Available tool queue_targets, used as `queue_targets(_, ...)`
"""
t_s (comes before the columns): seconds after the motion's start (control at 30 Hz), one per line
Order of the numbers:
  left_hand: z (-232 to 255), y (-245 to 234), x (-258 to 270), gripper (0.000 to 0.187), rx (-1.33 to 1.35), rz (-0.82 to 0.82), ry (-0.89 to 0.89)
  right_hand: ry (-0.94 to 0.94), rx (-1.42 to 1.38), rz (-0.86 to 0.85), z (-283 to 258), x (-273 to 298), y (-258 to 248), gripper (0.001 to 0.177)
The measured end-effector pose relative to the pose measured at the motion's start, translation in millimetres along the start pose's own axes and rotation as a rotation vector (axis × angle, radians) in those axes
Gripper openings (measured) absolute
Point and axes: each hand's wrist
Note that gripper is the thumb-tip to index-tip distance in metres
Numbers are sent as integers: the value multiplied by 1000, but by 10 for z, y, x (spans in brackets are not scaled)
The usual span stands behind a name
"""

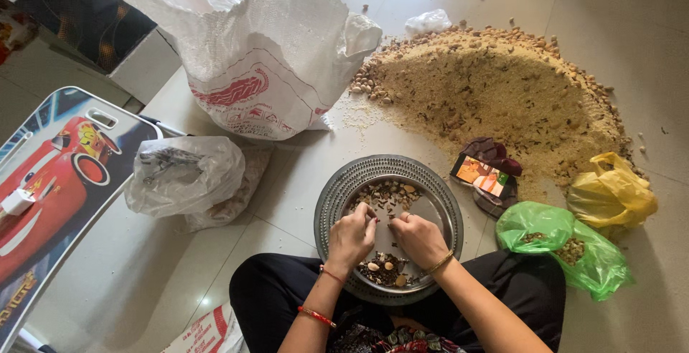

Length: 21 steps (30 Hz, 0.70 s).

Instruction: The person sits on the floor and shells nuts by hand, separating the kernels from the shells. The kernels are placed into a green plastic bag while the shells are discarded onto a pile on the floor.

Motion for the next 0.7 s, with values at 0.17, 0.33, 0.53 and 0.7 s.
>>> queue_targets(0.17, 2, 57, 29, 16, 29, -49, -41, 14, 23, -29, 63, 3, 96, 9)
queue_targets(0.33, -32, 147, 22, 18, 23, -112, -58, -2, 47, -101, 98, -36, 145, 10)
queue_targets(0.53, 206, 210, -275, 15, 143, -95, -33, 7, 85, 136, 355, -135, -287, 13)
queue_targets(0.7, 670, 341, -945, 52, 7, 36, 196, 481, -40, 246, 688, -315, -730, 58)
Point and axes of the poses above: each hand's wrist, its own x-axis away from the middle knuckle, its own y-axis out of the palm, z = x × y, and after that the axes turned 1 degree about -z, right-handed
